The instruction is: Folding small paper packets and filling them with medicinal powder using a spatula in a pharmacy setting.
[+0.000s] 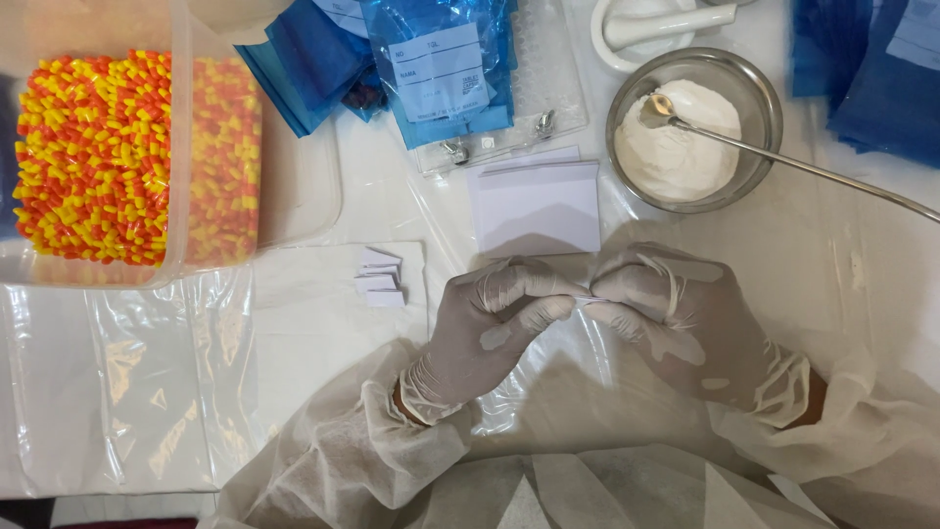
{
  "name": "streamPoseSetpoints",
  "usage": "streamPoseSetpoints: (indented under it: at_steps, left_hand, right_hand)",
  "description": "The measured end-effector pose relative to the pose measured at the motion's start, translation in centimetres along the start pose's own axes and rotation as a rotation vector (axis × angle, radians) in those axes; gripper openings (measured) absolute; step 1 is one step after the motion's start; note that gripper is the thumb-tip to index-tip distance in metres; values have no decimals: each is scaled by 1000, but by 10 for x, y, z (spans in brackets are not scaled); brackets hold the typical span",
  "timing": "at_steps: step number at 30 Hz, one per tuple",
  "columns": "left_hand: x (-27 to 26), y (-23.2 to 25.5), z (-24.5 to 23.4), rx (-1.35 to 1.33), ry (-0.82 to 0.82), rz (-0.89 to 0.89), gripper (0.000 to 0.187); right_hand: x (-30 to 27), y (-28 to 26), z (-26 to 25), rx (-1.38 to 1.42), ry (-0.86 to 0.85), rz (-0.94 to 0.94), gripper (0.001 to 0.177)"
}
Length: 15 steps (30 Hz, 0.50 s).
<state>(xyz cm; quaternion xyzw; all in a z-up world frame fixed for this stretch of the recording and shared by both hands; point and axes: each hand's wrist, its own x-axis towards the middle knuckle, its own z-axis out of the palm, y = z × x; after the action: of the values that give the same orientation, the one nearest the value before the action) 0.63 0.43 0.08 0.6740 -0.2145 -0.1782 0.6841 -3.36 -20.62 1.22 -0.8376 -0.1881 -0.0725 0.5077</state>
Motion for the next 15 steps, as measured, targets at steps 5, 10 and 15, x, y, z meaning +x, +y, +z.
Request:
streamPoseSetpoints:
  at_steps: [5,10,15]
  left_hand:
    - [-1,-7,3,-22,19,-19,9]
    - [-2,-11,-1,174,21,106,14]
    - [-1,2,-1,82,-89,101,6]
  right_hand:
    - [-7,8,2,-72,-19,17,14]
    - [-5,7,3,-160,-28,45,16]
    - [-7,8,3,62,-116,128,13]
